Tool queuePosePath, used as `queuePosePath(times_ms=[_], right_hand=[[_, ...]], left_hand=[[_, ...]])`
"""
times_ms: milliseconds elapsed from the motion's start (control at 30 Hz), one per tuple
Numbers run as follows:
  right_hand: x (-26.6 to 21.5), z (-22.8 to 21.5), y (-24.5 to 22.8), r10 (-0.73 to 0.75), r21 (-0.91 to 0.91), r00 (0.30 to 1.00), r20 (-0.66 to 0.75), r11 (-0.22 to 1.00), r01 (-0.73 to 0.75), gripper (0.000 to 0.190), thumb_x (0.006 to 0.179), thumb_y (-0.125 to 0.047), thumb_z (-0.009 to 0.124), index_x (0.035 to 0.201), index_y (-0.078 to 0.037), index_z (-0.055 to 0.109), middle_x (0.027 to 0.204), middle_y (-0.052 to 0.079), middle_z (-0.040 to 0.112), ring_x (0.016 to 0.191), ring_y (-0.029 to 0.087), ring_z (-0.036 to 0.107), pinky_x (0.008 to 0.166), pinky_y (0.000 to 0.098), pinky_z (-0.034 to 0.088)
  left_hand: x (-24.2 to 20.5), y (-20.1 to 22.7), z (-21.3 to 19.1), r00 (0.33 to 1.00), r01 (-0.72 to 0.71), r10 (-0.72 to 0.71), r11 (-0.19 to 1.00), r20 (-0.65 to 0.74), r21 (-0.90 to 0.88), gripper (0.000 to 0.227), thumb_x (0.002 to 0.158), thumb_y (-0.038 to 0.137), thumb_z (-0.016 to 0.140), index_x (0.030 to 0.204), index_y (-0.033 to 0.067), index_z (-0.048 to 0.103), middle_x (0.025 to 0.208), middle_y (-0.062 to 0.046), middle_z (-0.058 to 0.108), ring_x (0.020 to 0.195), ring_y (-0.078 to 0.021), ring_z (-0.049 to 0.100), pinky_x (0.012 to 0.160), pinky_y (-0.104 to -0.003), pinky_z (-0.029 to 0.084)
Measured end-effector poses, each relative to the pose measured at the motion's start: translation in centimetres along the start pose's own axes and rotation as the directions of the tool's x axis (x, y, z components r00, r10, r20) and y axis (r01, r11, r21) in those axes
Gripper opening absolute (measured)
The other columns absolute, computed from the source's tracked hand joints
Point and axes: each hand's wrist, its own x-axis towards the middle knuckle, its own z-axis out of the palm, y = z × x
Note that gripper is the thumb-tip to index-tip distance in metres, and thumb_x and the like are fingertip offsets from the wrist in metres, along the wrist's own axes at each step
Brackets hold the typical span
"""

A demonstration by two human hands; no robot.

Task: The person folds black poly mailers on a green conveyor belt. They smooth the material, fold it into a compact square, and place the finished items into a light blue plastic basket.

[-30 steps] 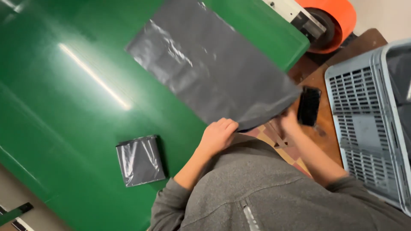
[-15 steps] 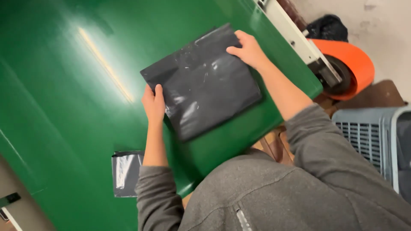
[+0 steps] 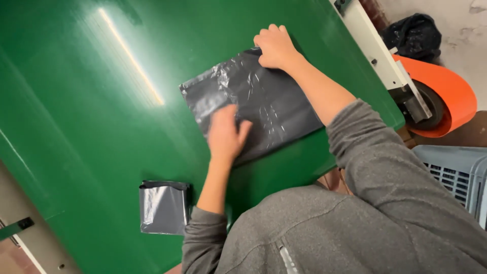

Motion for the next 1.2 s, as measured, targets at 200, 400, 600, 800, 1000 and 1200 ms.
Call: queuePosePath(times_ms=[200, 400, 600, 800, 1000, 1200], right_hand=[[-13.1, -5.9, -5.4, -0.144, 0.301, 0.887, -0.439, 0.906, 0.297, 0.021, 0.079, -0.004, 0.071, 0.096, -0.010, 0.062, 0.098, 0.002, 0.063, 0.100, 0.027, 0.058, 0.094, 0.0418, 0.043], [-25.0, -2.5, -5.9, -0.079, 0.204, 0.875, -0.477, 0.959, 0.197, 0.018, 0.066, -0.004, 0.071, 0.081, -0.013, 0.068, 0.102, -0.002, 0.068, 0.110, 0.026, 0.059, 0.093, 0.0445, 0.043], [-28.1, -0.6, -7.0, -0.051, 0.087, 0.871, -0.488, 0.990, 0.107, 0.019, 0.073, -0.004, 0.073, 0.089, -0.015, 0.075, 0.118, 0.001, 0.069, 0.125, 0.030, 0.057, 0.103, 0.0477, 0.044], [-28.2, -2.3, -14.4, -0.206, -0.071, 0.877, -0.434, 0.978, 0.194, 0.041, 0.075, -0.006, 0.066, 0.116, -0.001, 0.070, 0.134, 0.019, 0.058, 0.135, 0.042, 0.050, 0.115, 0.0557, 0.039], [-30.6, 3.1, -16.2, -0.424, 0.243, 0.830, -0.363, 0.816, 0.524, 0.045, 0.080, -0.003, 0.067, 0.124, 0.005, 0.065, 0.130, 0.020, 0.064, 0.128, 0.037, 0.058, 0.112, 0.0504, 0.045], [-34.8, 11.5, -10.5, 0.007, 0.852, 1.000, 0.004, 0.524, -0.007, 0.016, 0.098, 0.001, 0.062, 0.113, 0.004, 0.069, 0.110, 0.018, 0.068, 0.103, 0.034, 0.062, 0.095, 0.0435, 0.054]], left_hand=[[-4.2, -3.5, 4.4, 0.846, 0.484, -0.214, -0.072, 0.488, -0.872, 0.078, 0.098, 0.067, 0.046, 0.145, 0.0049, 0.045, 0.140, -0.014, 0.059, 0.125, -0.0279, 0.063, 0.102, -0.041, 0.048], [-8.4, -8.0, 4.4, 0.701, 0.401, -0.172, -0.707, 0.692, -0.582, 0.105, 0.091, 0.084, 0.024, 0.149, -0.0016, 0.044, 0.148, -0.015, 0.051, 0.131, -0.0315, 0.054, 0.113, -0.047, 0.042], [-12.1, -4.2, 0.4, 0.818, 0.432, -0.503, 0.217, 0.279, -0.875, 0.079, 0.094, 0.059, 0.062, 0.149, 0.0054, 0.042, 0.150, -0.013, 0.049, 0.139, -0.0285, 0.046, 0.118, -0.044, 0.032], [-14.2, -1.7, -3.1, 0.963, -0.262, 0.268, 0.956, -0.034, 0.135, 0.044, 0.081, 0.034, 0.076, 0.116, 0.0103, 0.066, 0.118, -0.006, 0.064, 0.116, -0.0305, 0.060, 0.088, -0.048, 0.046], [-11.2, 1.5, -3.2, 0.758, -0.414, 0.460, 0.887, 0.463, -0.204, 0.019, 0.087, 0.030, 0.072, 0.090, 0.0113, 0.069, 0.088, -0.006, 0.070, 0.087, -0.0301, 0.070, 0.074, -0.044, 0.054], [-5.4, -1.5, 4.7, 0.590, 0.512, 0.297, 0.582, 0.751, -0.632, 0.048, 0.100, 0.044, 0.043, 0.093, 0.0064, 0.073, 0.085, -0.004, 0.076, 0.081, -0.0204, 0.075, 0.073, -0.033, 0.056]])
